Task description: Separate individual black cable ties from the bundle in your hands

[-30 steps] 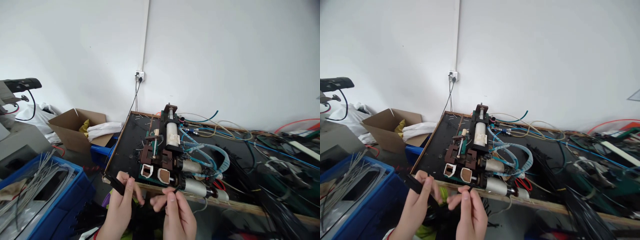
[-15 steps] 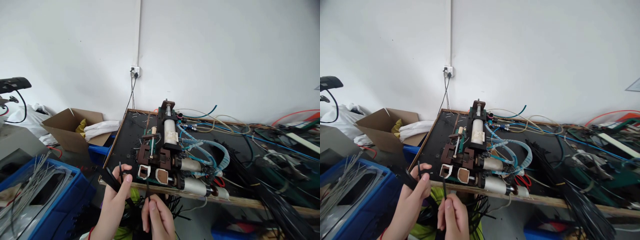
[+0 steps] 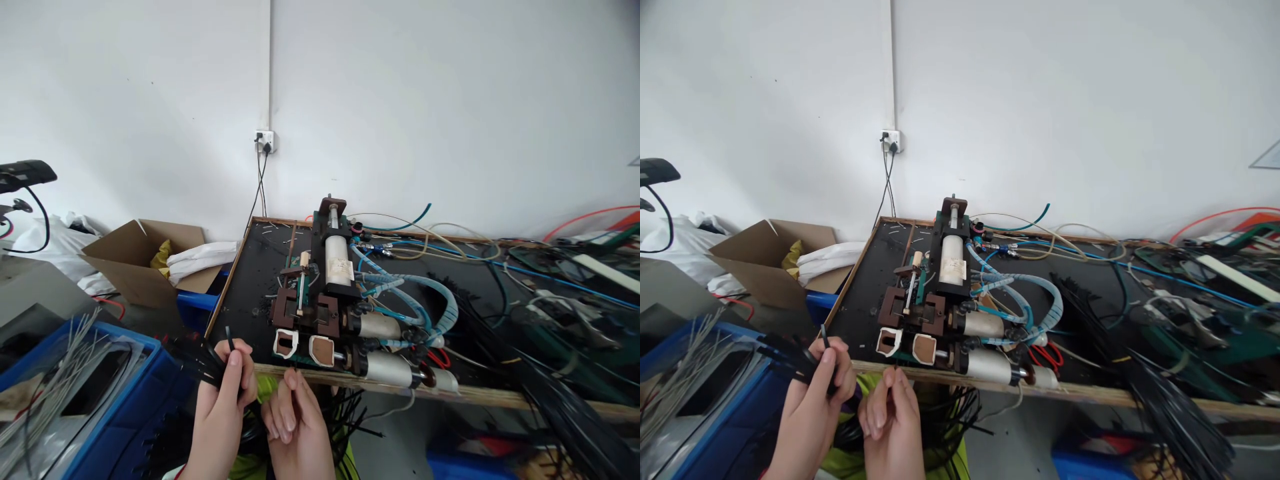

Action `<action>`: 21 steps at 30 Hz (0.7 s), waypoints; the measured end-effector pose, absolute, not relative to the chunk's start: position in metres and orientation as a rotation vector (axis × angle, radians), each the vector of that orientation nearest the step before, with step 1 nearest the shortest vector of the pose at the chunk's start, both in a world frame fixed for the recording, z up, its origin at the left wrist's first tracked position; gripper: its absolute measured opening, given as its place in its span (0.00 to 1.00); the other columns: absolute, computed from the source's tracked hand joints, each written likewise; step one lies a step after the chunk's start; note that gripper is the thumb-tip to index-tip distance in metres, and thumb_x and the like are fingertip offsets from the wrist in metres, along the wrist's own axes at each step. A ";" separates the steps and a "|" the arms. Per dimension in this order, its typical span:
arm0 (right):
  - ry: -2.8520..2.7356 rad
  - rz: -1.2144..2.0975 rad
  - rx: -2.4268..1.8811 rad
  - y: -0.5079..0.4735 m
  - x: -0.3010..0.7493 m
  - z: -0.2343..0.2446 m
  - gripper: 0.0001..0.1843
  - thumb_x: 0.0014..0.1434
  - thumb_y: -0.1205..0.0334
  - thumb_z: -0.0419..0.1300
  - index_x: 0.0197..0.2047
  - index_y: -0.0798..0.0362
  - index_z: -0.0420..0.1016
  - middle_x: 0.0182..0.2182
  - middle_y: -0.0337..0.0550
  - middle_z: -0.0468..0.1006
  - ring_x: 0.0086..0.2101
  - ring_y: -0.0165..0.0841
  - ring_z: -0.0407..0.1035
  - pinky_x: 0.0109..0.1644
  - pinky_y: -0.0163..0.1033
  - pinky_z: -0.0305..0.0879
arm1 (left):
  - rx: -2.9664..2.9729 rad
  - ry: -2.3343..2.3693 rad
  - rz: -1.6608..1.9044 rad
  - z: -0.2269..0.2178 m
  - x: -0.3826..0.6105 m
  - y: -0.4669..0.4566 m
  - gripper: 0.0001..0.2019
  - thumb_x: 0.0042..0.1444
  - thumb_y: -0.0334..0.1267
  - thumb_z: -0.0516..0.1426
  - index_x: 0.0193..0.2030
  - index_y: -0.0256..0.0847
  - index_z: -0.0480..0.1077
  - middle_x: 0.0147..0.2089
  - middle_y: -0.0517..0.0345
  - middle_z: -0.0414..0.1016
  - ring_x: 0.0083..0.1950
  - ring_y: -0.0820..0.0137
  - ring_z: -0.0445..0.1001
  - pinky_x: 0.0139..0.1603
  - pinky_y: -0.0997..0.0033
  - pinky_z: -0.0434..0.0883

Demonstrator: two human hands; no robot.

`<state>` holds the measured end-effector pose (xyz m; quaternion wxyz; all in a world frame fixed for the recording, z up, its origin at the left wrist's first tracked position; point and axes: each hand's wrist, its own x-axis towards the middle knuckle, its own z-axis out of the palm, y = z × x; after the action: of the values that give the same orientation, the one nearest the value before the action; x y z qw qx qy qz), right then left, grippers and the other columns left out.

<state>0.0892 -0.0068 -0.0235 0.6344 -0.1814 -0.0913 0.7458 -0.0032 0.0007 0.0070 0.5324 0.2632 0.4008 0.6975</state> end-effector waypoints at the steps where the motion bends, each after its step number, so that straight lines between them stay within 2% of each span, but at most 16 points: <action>1: -0.209 1.710 -0.413 -0.007 0.090 -0.024 0.14 0.59 0.54 0.70 0.29 0.51 0.74 0.12 0.26 0.59 0.15 0.23 0.38 0.20 0.31 0.48 | 0.649 0.971 1.657 0.006 -0.003 0.000 0.12 0.65 0.48 0.60 0.41 0.41 0.71 0.26 0.66 0.58 0.23 0.77 0.52 0.22 0.76 0.54; 6: -0.205 1.723 -0.396 -0.006 0.089 -0.025 0.15 0.60 0.56 0.69 0.26 0.52 0.72 0.12 0.26 0.59 0.15 0.23 0.38 0.20 0.31 0.48 | 0.720 1.012 1.621 0.004 -0.003 -0.003 0.15 0.66 0.51 0.59 0.40 0.39 0.74 0.25 0.64 0.59 0.23 0.77 0.55 0.23 0.75 0.56; 11: -0.219 1.732 -0.395 -0.005 0.088 -0.024 0.18 0.60 0.58 0.69 0.24 0.52 0.69 0.12 0.26 0.59 0.15 0.23 0.38 0.20 0.31 0.47 | 0.778 0.957 1.598 -0.001 -0.004 -0.004 0.14 0.69 0.48 0.55 0.42 0.40 0.73 0.23 0.65 0.61 0.23 0.75 0.61 0.26 0.73 0.61; 14: -0.230 1.737 -0.403 -0.005 0.089 -0.023 0.18 0.61 0.57 0.68 0.24 0.52 0.68 0.12 0.26 0.58 0.15 0.23 0.38 0.20 0.31 0.47 | 0.808 0.963 1.608 -0.001 -0.003 -0.004 0.13 0.71 0.48 0.53 0.43 0.41 0.72 0.22 0.66 0.59 0.23 0.74 0.62 0.27 0.72 0.63; 21: -0.216 1.753 -0.381 -0.006 0.092 -0.022 0.16 0.62 0.56 0.68 0.26 0.52 0.71 0.12 0.26 0.59 0.14 0.23 0.37 0.20 0.30 0.47 | 0.746 1.012 1.594 0.004 -0.002 -0.003 0.15 0.69 0.51 0.54 0.43 0.39 0.71 0.23 0.68 0.51 0.23 0.76 0.48 0.23 0.74 0.51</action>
<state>0.0921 -0.0056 -0.0219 0.6187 -0.1656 -0.0940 0.7622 -0.0018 -0.0029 0.0041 0.5277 0.3121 0.4235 0.6669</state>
